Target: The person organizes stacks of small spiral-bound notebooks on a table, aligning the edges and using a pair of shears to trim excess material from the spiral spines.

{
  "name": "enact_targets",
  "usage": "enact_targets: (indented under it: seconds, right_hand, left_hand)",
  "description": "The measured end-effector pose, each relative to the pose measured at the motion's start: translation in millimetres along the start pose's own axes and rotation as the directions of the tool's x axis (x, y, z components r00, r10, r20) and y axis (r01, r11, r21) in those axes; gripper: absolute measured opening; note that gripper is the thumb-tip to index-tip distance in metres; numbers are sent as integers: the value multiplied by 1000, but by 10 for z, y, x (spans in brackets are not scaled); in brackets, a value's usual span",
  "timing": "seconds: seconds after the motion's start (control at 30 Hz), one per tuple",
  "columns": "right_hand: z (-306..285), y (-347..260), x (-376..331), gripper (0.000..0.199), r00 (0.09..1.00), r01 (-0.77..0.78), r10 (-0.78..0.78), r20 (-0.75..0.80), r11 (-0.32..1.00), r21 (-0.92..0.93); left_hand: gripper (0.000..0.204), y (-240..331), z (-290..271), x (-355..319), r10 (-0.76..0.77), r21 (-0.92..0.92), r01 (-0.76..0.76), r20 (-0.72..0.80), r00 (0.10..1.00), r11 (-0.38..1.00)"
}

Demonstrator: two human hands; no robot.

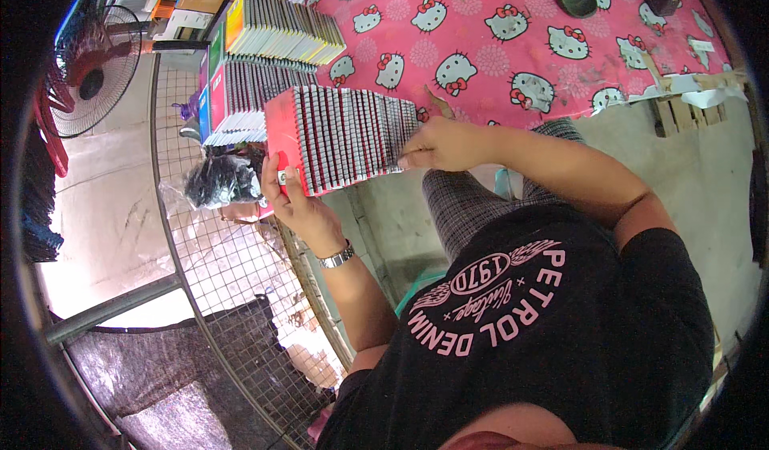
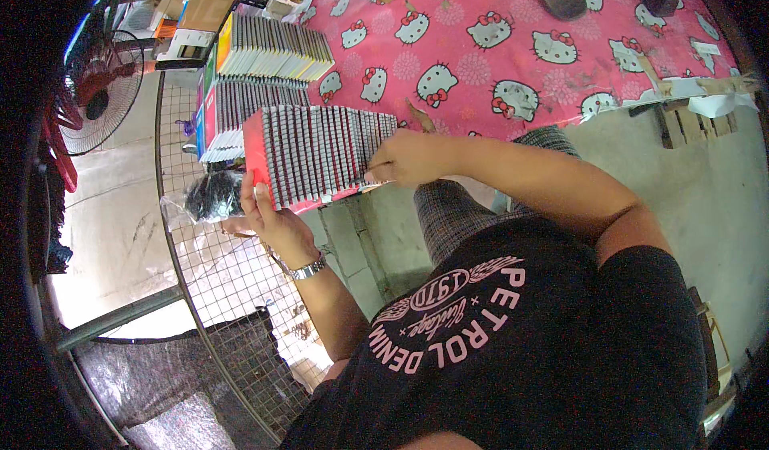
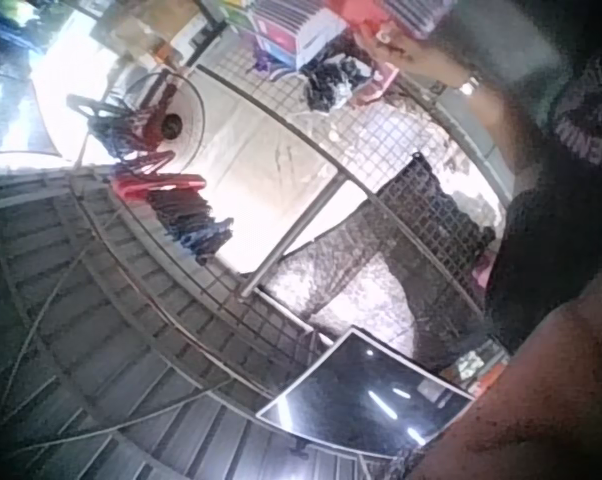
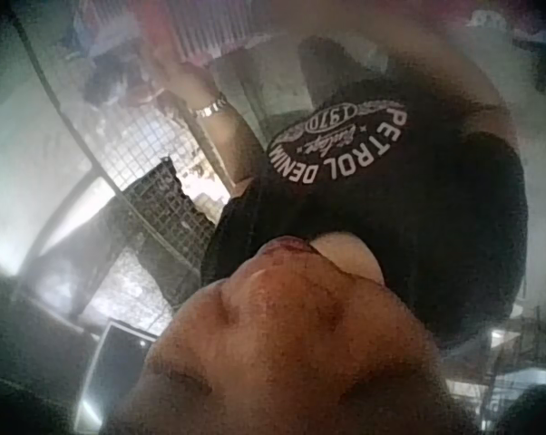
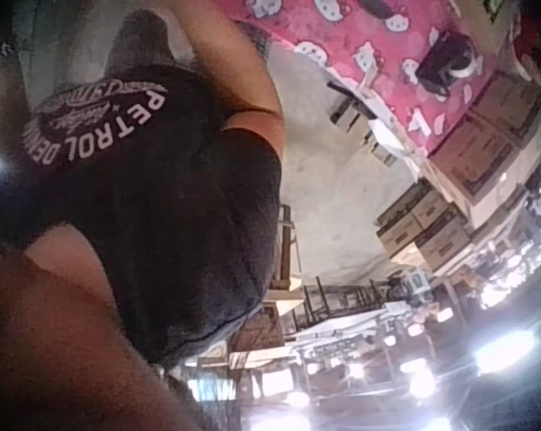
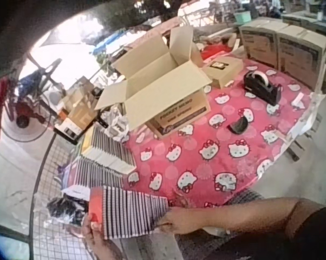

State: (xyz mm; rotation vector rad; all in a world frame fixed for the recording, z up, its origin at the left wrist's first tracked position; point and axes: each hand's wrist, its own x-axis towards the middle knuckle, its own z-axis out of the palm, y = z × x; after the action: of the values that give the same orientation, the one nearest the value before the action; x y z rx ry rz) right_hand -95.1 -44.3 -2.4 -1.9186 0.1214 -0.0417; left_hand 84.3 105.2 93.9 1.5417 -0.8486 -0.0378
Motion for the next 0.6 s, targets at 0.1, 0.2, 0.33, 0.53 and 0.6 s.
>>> enact_targets:
  seconds: [0.1,0.2,0.33,0.53,0.6]
  right_hand:
    - [-20,14,-8,37,985,-157,138,106,966,203]
    - [36,-27,-149,37,954,102,-159,-254,969,-224]
    - [58,-19,-166,36,921,130,-250,-298,920,-369]
    - [-107,-58,-33,36,982,-157,147,121,985,73]
    - [-25,77,-16,35,995,-95,88,52,985,145]
  left_hand:
    - [32,4,4,-22,-6,-16,6,1,1000,1000]
    - [33,-6,-29,-18,-22,-4,22,-4,1000,1000]
    - [33,-5,-22,-4,-8,11,8,3,1000,1000]
    - [33,-6,-18,-6,-17,-1,17,-2,1000,1000]
    - [31,4,-9,-16,-56,-69,56,-3,998,996]
